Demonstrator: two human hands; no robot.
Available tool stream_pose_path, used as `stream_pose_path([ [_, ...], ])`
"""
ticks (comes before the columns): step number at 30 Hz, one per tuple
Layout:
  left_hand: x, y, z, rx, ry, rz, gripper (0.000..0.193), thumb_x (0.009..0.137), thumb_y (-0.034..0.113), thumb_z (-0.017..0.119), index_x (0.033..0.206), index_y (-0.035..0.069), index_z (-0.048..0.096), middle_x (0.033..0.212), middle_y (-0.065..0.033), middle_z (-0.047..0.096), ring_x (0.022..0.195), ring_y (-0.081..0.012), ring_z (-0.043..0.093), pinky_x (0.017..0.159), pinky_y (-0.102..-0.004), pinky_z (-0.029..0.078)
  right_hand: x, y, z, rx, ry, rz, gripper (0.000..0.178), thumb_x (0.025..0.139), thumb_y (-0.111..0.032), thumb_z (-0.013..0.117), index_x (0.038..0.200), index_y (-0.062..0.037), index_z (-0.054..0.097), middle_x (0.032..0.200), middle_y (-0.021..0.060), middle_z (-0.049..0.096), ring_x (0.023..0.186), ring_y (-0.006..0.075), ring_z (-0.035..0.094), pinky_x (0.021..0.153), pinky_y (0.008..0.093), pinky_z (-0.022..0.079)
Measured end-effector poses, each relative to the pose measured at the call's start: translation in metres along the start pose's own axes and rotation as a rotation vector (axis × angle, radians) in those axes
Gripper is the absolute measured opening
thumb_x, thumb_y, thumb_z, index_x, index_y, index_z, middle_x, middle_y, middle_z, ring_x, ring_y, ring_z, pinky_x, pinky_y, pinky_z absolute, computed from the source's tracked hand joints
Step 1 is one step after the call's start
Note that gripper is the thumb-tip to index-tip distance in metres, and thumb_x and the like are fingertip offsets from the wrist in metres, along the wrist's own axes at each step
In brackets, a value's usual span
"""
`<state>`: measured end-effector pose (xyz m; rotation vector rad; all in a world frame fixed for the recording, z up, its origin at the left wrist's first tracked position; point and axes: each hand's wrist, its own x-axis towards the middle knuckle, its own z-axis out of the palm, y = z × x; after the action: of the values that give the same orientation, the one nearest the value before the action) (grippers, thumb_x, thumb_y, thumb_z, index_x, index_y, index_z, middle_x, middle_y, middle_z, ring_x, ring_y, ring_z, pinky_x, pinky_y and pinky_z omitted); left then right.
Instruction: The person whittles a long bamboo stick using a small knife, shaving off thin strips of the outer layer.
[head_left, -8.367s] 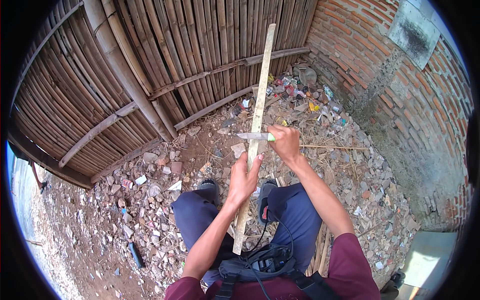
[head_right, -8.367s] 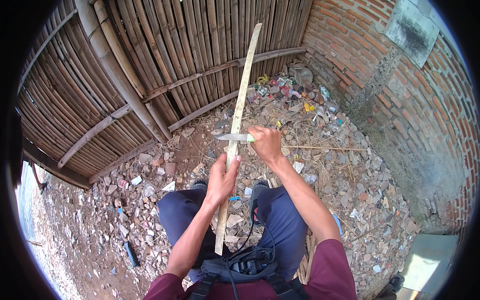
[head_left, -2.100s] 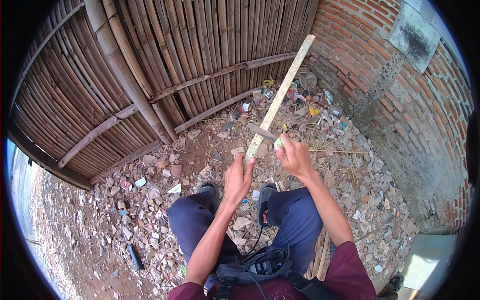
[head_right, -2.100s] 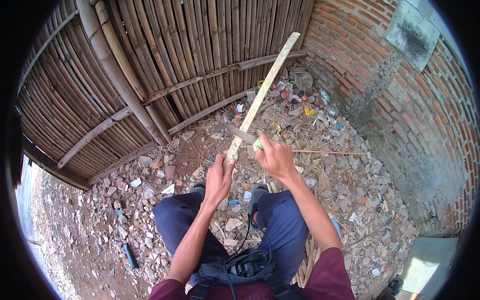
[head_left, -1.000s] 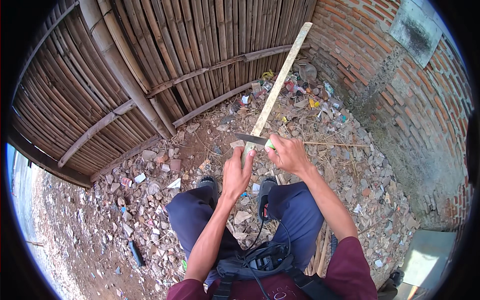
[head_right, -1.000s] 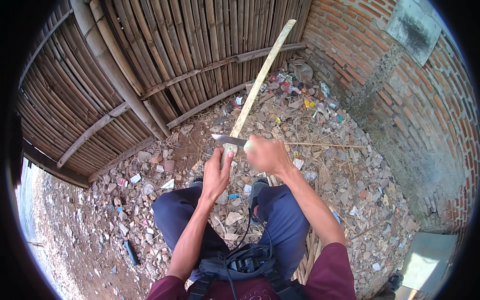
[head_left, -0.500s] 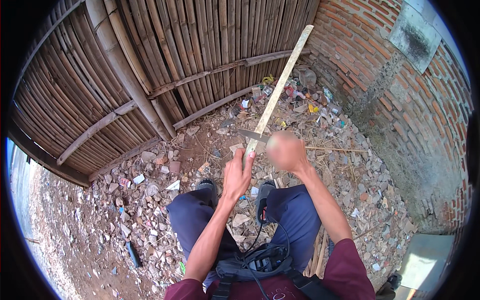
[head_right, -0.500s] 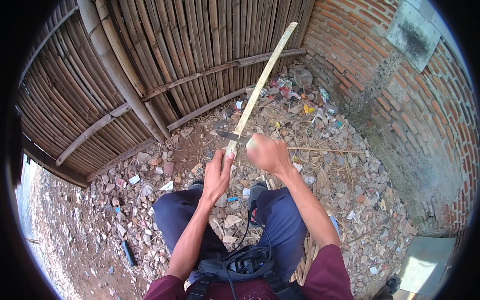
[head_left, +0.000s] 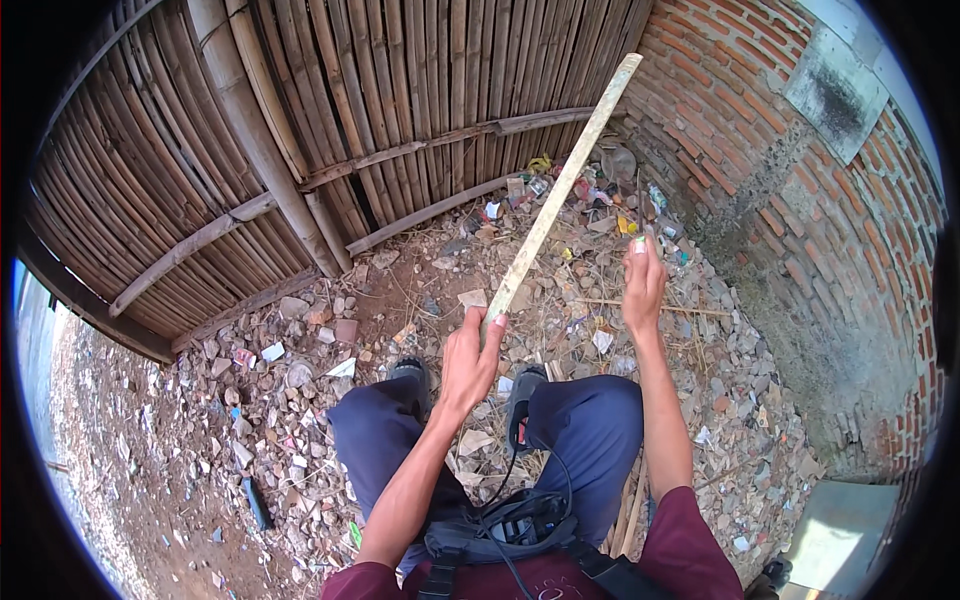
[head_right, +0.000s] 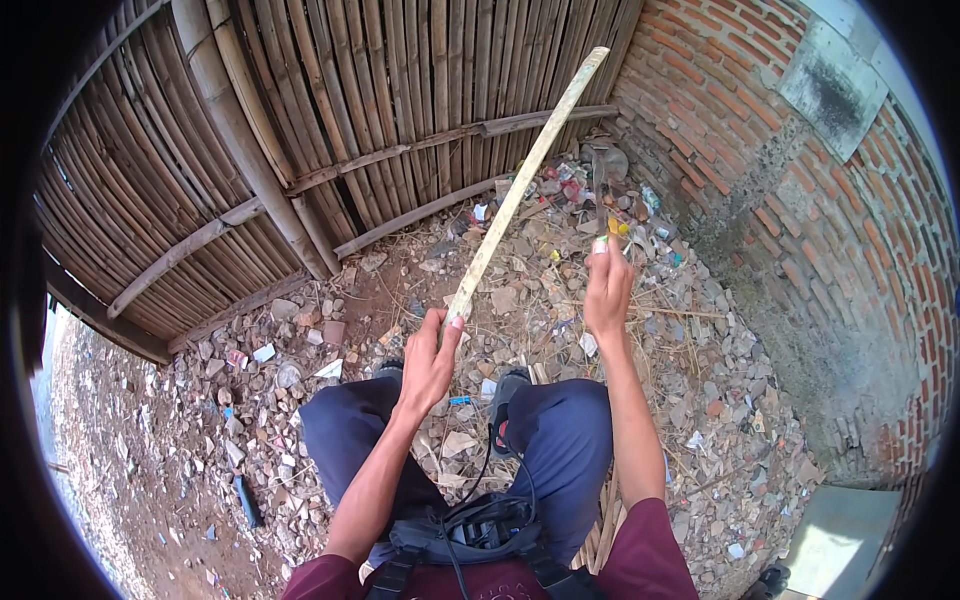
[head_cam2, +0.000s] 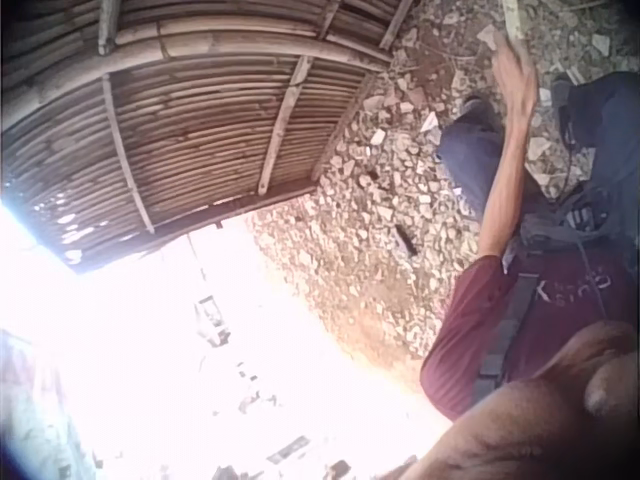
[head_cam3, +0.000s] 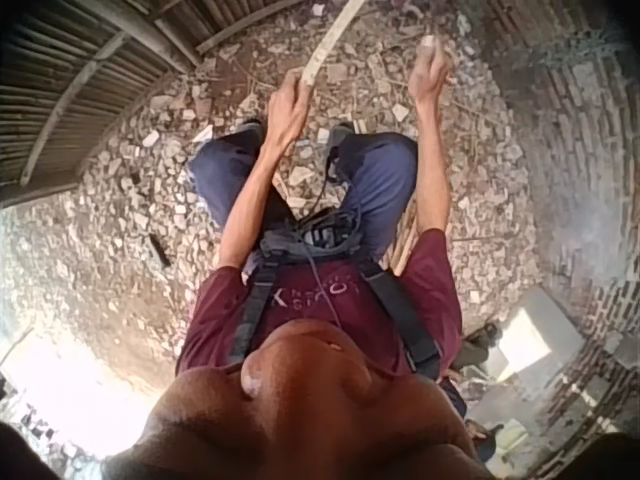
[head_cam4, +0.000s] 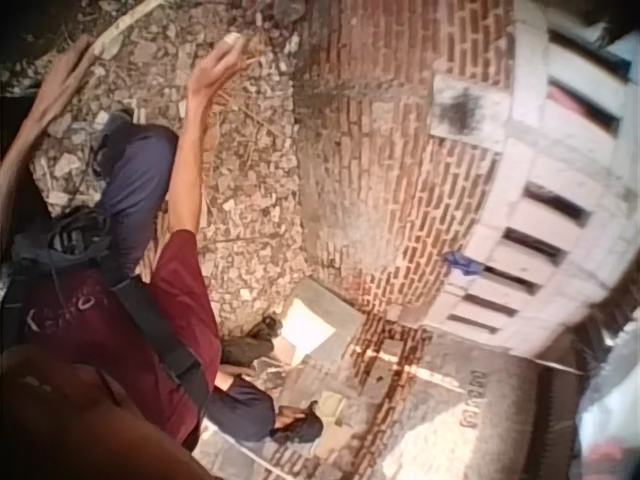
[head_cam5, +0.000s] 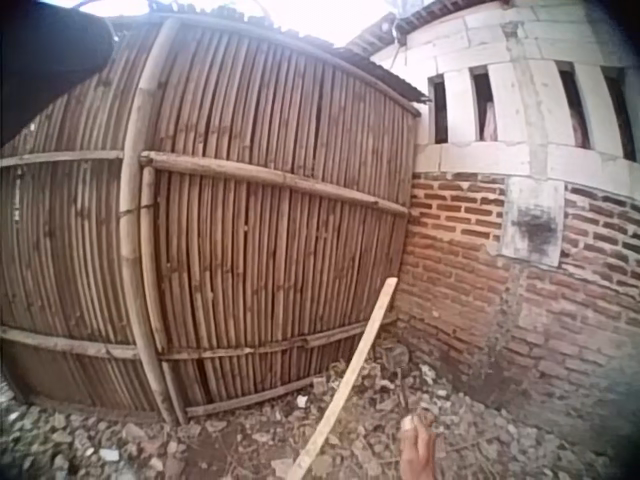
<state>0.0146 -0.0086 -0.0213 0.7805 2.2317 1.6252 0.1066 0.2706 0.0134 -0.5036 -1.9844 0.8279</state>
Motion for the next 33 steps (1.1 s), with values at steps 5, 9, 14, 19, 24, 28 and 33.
stream_pose_path([
  [5, 0.002, -0.002, 0.001, -0.014, -0.036, 0.002, 0.036, 0.111, 0.034, 0.052, 0.113, -0.002, 0.057, 0.07, -0.0209, 0.061, 0.066, -0.038, 0.064, 0.068, -0.0498, 0.047, -0.022, -0.03, 0.025, 0.337, -0.217, 0.137, 0.034, 0.107, -0.033, 0.054, 0.105, 0.0009, 0.057, 0.075, 0.0038, 0.054, 0.066, 0.0143, 0.051, 0.059, 0.0367, 0.039],
  [9, 0.008, -0.019, 0.006, -0.041, -0.055, 0.02, 0.038, 0.111, 0.036, 0.051, 0.11, -0.001, 0.056, 0.07, -0.0221, 0.061, 0.066, -0.0379, 0.062, 0.068, -0.0499, 0.046, -0.011, -0.051, 0.039, 0.475, -0.255, 0.136, 0.025, 0.099, -0.014, 0.069, 0.108, -0.0066, 0.047, 0.115, 0.0088, 0.065, 0.082, 0.0082, 0.057, 0.072, 0.0276, 0.047],
  [14, 0.022, -0.021, 0.008, 0.062, -0.121, 0.049, 0.046, 0.11, 0.042, 0.053, 0.098, -0.001, 0.058, 0.071, -0.0216, 0.058, 0.067, -0.0355, 0.058, 0.069, -0.0484, 0.046, -0.008, -0.045, 0.054, 0.641, -0.343, 0.239, 0.032, 0.097, -0.005, 0.072, 0.11, -0.0081, 0.043, 0.127, 0.0146, 0.071, 0.099, 0.01, 0.063, 0.088, 0.0298, 0.055],
  [19, 0.027, -0.034, 0.0, -0.046, -0.287, -0.042, 0.049, 0.109, 0.047, 0.055, 0.103, 0.0, 0.064, 0.073, -0.0174, 0.062, 0.068, -0.0297, 0.06, 0.069, -0.046, 0.047, -0.02, -0.045, 0.065, 0.698, -0.336, 0.238, 0.034, 0.097, -0.004, 0.074, 0.104, -0.0093, 0.041, 0.123, 0.0157, 0.074, 0.104, 0.0138, 0.067, 0.09, 0.0303, 0.056],
  [24, 0.026, -0.032, -0.002, -0.018, -0.248, 0.033, 0.055, 0.1, 0.051, 0.072, 0.116, -0.001, 0.07, 0.088, -0.0144, 0.076, 0.08, -0.0219, 0.072, 0.074, -0.0398, 0.054, -0.05, -0.049, 0.081, 0.809, -0.351, 0.41, 0.039, 0.095, 0.001, 0.075, 0.107, -0.01, 0.04, 0.1, 0.0119, 0.071, 0.088, 0.0154, 0.07, 0.072, 0.0302, 0.058],
  [28, 0.029, -0.054, 0.01, -0.177, -0.264, 0.043, 0.045, 0.104, 0.043, 0.07, 0.111, -0.001, 0.075, 0.079, -0.0125, 0.076, 0.072, -0.0187, 0.074, 0.07, -0.038, 0.055, -0.053, -0.054, 0.087, 0.798, -0.344, 0.366, 0.037, 0.096, 0.002, 0.073, 0.107, -0.0104, 0.04, 0.103, 0.0138, 0.07, 0.09, 0.0167, 0.071, 0.077, 0.0306, 0.061],
  [33, 0.026, -0.031, 0.001, -0.016, -0.221, -0.113, 0.039, 0.107, 0.035, 0.066, 0.1, -0.002, 0.077, 0.069, -0.0085, 0.069, 0.072, -0.0163, 0.074, 0.068, -0.0357, 0.056, -0.046, -0.048, 0.077, 0.744, -0.268, 0.392, 0.026, 0.1, 0.0, 0.066, 0.109, -0.0087, 0.044, 0.103, 0.0118, 0.068, 0.083, 0.0134, 0.069, 0.068, 0.0266, 0.058],
])
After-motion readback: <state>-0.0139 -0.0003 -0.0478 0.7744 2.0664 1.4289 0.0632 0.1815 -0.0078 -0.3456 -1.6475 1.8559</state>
